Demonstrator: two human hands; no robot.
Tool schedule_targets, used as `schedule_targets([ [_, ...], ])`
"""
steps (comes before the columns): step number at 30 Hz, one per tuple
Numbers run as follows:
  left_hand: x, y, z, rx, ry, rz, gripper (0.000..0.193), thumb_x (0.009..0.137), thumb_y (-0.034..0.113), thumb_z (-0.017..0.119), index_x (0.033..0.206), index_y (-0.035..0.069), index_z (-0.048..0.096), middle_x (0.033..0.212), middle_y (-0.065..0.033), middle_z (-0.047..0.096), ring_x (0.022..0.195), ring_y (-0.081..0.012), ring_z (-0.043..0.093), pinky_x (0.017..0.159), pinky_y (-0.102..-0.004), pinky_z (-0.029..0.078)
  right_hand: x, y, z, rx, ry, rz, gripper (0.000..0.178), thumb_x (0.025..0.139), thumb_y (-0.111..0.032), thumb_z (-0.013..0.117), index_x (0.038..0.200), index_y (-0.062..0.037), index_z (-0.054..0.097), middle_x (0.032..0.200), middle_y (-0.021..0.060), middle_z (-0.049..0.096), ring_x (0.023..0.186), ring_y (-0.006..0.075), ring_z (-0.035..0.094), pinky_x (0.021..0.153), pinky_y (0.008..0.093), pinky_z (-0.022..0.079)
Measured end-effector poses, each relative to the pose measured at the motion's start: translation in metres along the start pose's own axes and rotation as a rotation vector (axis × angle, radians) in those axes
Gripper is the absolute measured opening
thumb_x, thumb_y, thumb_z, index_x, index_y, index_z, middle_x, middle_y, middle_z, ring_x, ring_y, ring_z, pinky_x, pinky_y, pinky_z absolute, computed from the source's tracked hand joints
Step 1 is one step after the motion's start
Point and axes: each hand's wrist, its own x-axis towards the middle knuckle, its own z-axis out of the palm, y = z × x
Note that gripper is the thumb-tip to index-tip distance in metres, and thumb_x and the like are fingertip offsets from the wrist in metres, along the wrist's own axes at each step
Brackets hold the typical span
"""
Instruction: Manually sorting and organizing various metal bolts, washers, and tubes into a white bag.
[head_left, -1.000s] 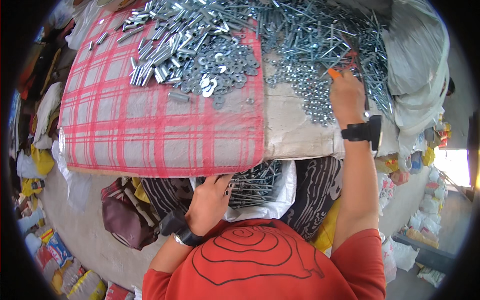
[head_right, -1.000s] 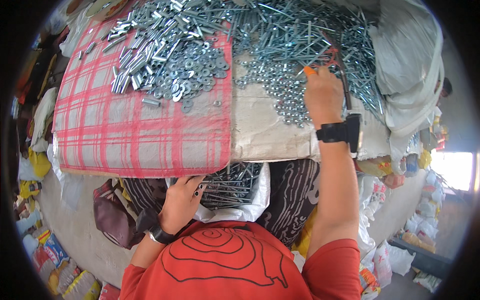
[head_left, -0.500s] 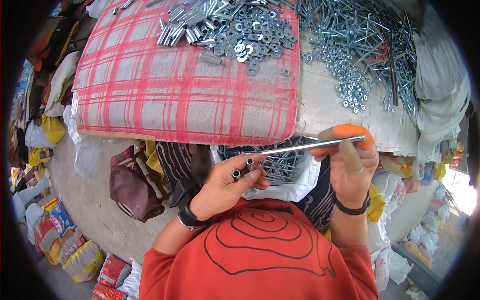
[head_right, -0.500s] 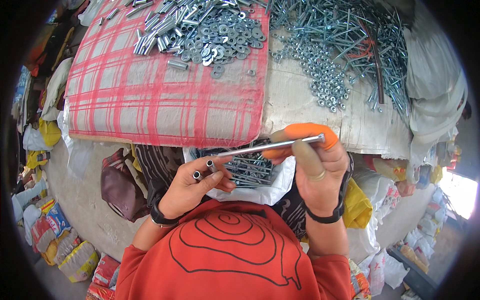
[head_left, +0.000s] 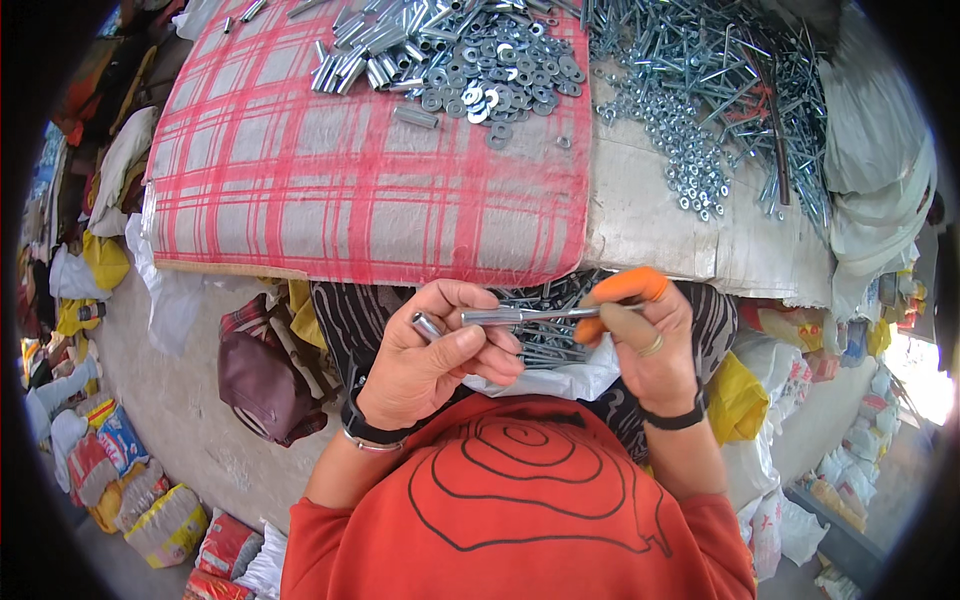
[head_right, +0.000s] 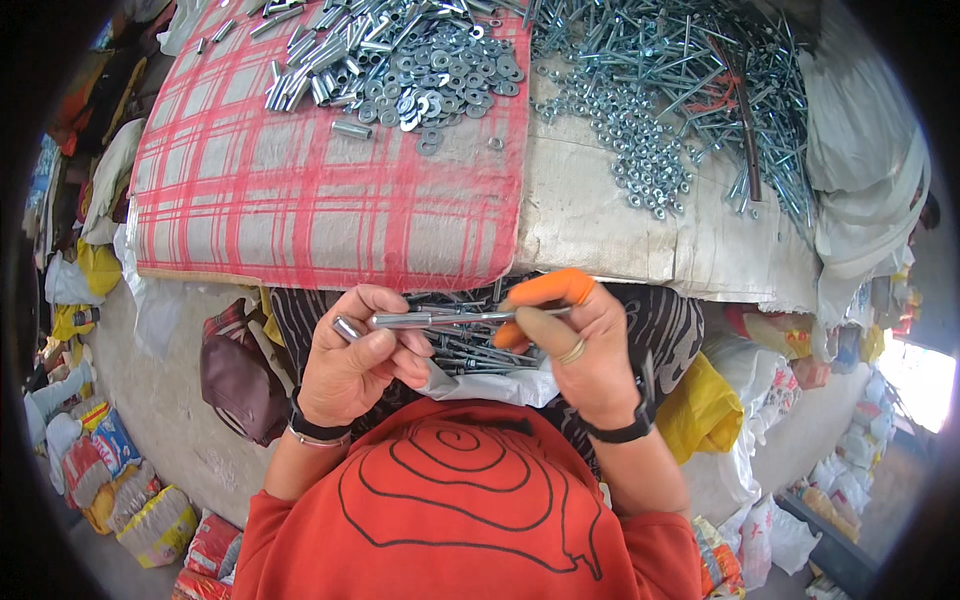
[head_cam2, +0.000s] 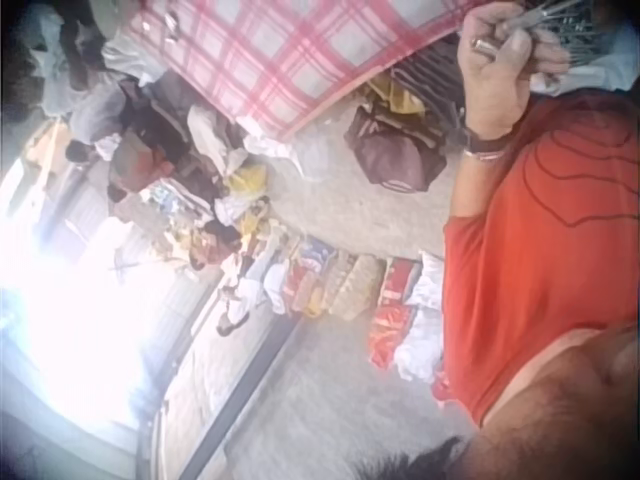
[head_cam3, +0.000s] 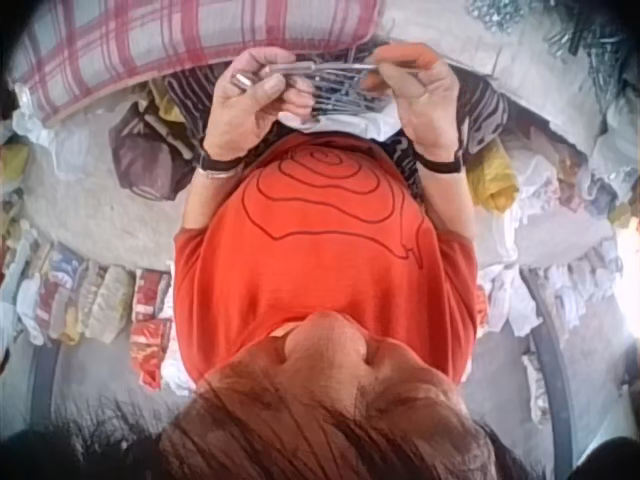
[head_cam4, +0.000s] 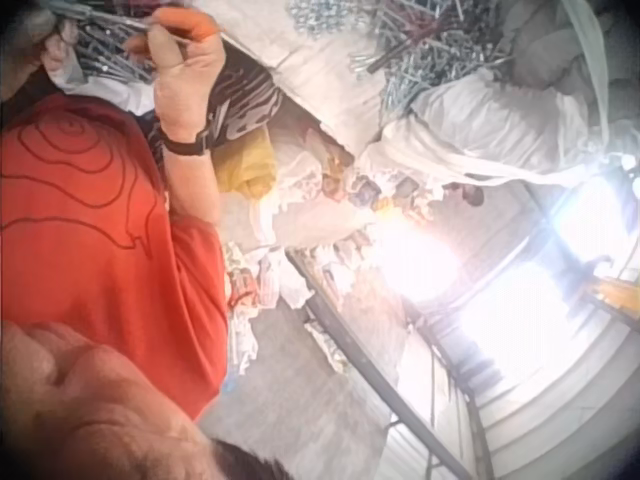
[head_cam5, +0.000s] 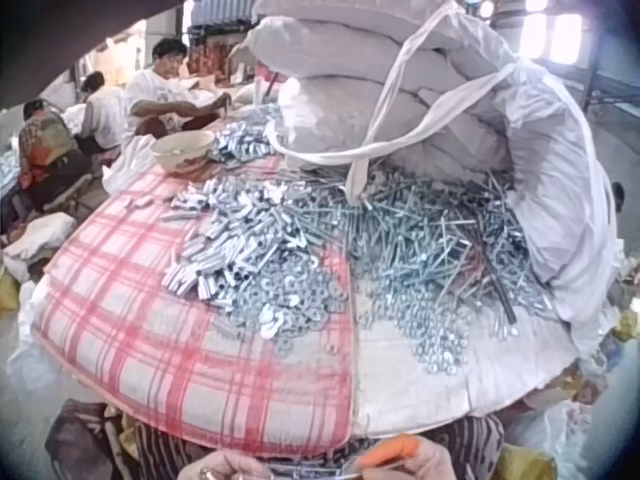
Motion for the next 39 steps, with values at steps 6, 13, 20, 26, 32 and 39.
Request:
schedule_targets([
  [6,0.012,-0.018,0.018,0.277,-0.101,0.047,0.017,0.098,0.011,0.056,0.111,0.0,0.054,0.092,-0.0104,0.066,0.08,-0.0148,0.066,0.068,-0.0266,0.055,0.0,0.012,0.053,-0.057,-0.212,-0.087,0.075,0.09,-0.016,0.066,0.151,-0.0066,0.025,0.142,0.0122,0.04,0.126,0.023,0.045,0.096,0.0344,0.044],
  [13,0.019,-0.017,0.005,0.225,-0.041,-0.049,0.019,0.102,0.021,0.048,0.11,0.004,0.05,0.099,-0.0135,0.063,0.085,-0.0229,0.068,0.066,-0.0309,0.058,0.076,-0.022,0.017,-1.067,0.124,-0.508,0.028,0.088,-0.009,0.066,0.116,-0.0089,0.066,0.093,0.0139,0.063,0.074,0.0279,0.063,0.064,0.0336,0.049],
  [20,0.017,-0.003,-0.007,0.336,-0.073,-0.269,0.03,0.104,0.025,0.045,0.125,0.003,0.046,0.087,-0.0083,0.061,0.071,-0.0206,0.069,0.062,-0.0285,0.058,0.146,-0.025,0.006,-1.348,0.215,-0.568,0.012,0.081,-0.013,0.071,0.09,-0.0054,0.067,0.081,0.0138,0.059,0.071,0.0338,0.061,0.062,0.041,0.047],
  [26,0.021,-0.001,-0.013,0.439,0.04,-0.237,0.033,0.103,0.022,0.048,0.129,0.003,0.051,0.08,-0.0055,0.059,0.059,-0.0138,0.065,0.053,-0.0235,0.054,0.137,-0.019,0.027,-1.048,0.165,-0.516,0.012,0.078,-0.011,0.071,0.088,-0.0054,0.065,0.084,0.0139,0.059,0.072,0.0337,0.061,0.063,0.0424,0.048],
  [32,0.025,-0.003,-0.01,0.495,0.095,-0.196,0.026,0.102,0.019,0.05,0.12,0.002,0.057,0.075,-0.0032,0.058,0.051,-0.0082,0.057,0.045,-0.0206,0.046,0.155,-0.006,0.04,-1.395,0.095,-0.645,0.011,0.076,-0.002,0.063,0.088,-0.0011,0.064,0.083,0.0151,0.057,0.072,0.0342,0.06,0.063,0.0425,0.049],
  [39,0.025,-0.005,-0.008,0.549,0.103,-0.223,0.024,0.101,0.021,0.053,0.118,0.006,0.06,0.071,0.0005,0.055,0.048,-0.0036,0.049,0.042,-0.0183,0.039,0.153,-0.007,0.039,-1.468,0.1,-0.788,0.016,0.079,-0.005,0.07,0.095,-0.0028,0.067,0.083,0.0146,0.055,0.07,0.035,0.059,0.061,0.0421,0.048],
])
